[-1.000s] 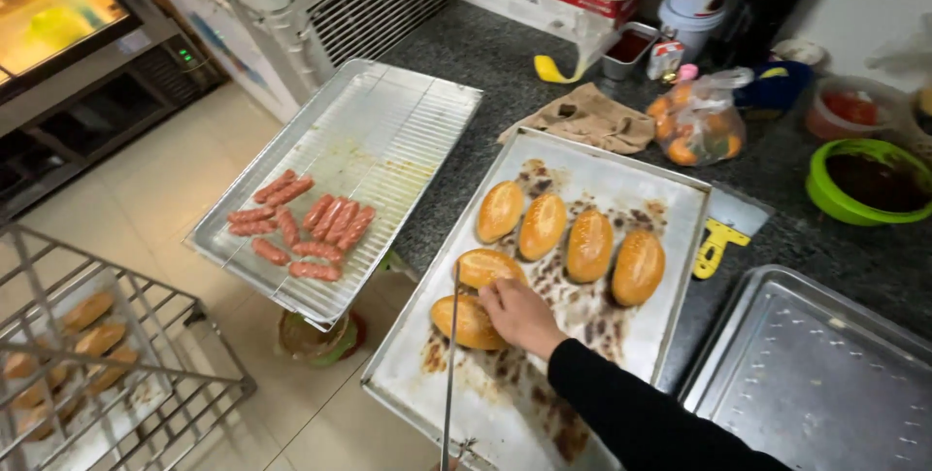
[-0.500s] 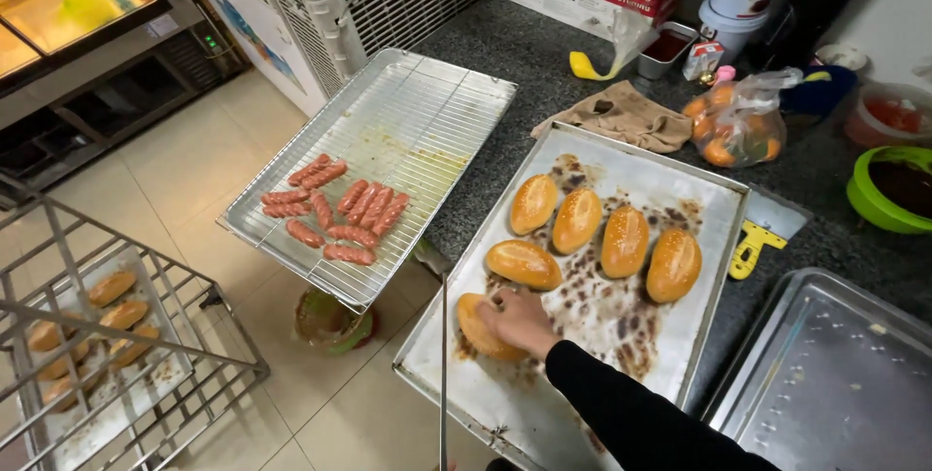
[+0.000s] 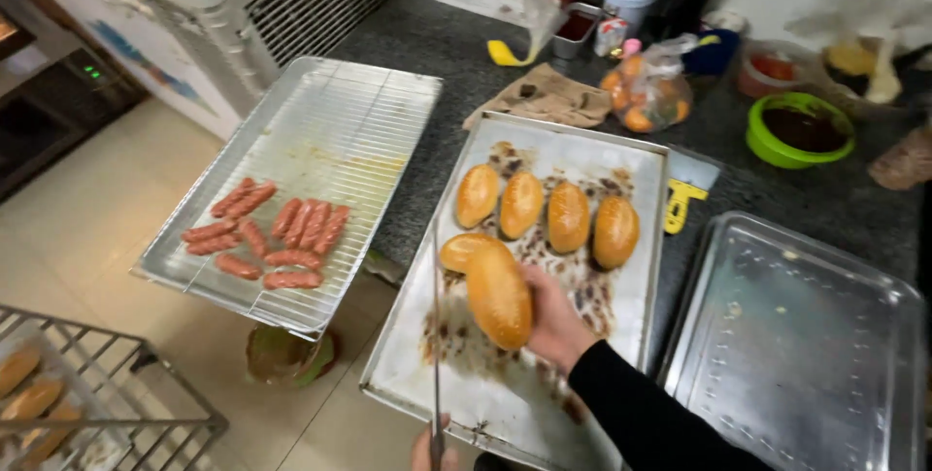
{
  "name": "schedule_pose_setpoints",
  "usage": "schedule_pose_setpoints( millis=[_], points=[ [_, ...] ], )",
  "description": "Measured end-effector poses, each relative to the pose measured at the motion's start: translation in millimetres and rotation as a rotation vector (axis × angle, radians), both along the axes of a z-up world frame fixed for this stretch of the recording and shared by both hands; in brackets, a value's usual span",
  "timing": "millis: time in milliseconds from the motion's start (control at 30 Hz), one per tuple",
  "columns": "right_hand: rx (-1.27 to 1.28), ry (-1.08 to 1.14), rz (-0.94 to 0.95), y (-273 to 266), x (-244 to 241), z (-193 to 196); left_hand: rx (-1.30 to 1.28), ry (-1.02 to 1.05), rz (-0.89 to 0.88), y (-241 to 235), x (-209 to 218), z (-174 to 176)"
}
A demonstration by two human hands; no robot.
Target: The person slices several buns lengthwise on a baking tray using a knife, then places cooked sausages into each bun. The buns and sausages are arranged on trays on a kitchen counter.
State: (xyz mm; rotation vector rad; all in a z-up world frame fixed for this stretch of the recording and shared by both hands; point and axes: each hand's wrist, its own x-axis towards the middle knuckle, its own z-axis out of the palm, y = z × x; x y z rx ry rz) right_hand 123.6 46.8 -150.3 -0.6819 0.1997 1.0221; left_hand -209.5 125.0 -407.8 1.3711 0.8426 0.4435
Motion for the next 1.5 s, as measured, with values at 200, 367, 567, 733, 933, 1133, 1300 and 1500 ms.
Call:
schedule_pose_setpoints(
  millis=[200,367,567,733,933,1133,1300,1500],
  points=[
    [0.176,0.036,-0.021,-49.9,20.9,103.5,0.450,0.830,-0.458,-51.1,119.1,338.1],
    [0.245,-0.053,-0.069,-78.2,52.3,98.3,0.677,0.653,-0.581,-94.2,179.0,378.7],
    [0.148,-0.107,-0.181,-88.6,62.2,108.5,0.775,0.574,-0.635,-124.0,210.3,413.0],
    [0.054,-0.083,-0.209,-88.7,61.8,111.1,0.732,0.635,-0.655,-129.7,215.4,420.1],
    [0.205,-0.106,-0.114,-84.3,62.7,100.4,0.773,0.684,-0.622,-132.1,217.2,409.9],
    [0.136,-0.109,-0.095,-73.7,64.2,92.6,0.697,0.754,-0.629,-128.5,217.1,413.1],
    [0.189,-0.074,-0.072,-67.4,63.3,95.4,0.684,0.671,-0.631,-123.7,218.2,426.2],
    [0.120,-0.019,-0.063,-66.3,67.5,92.0,0.697,0.764,-0.630,-130.7,204.3,400.2]
  ],
)
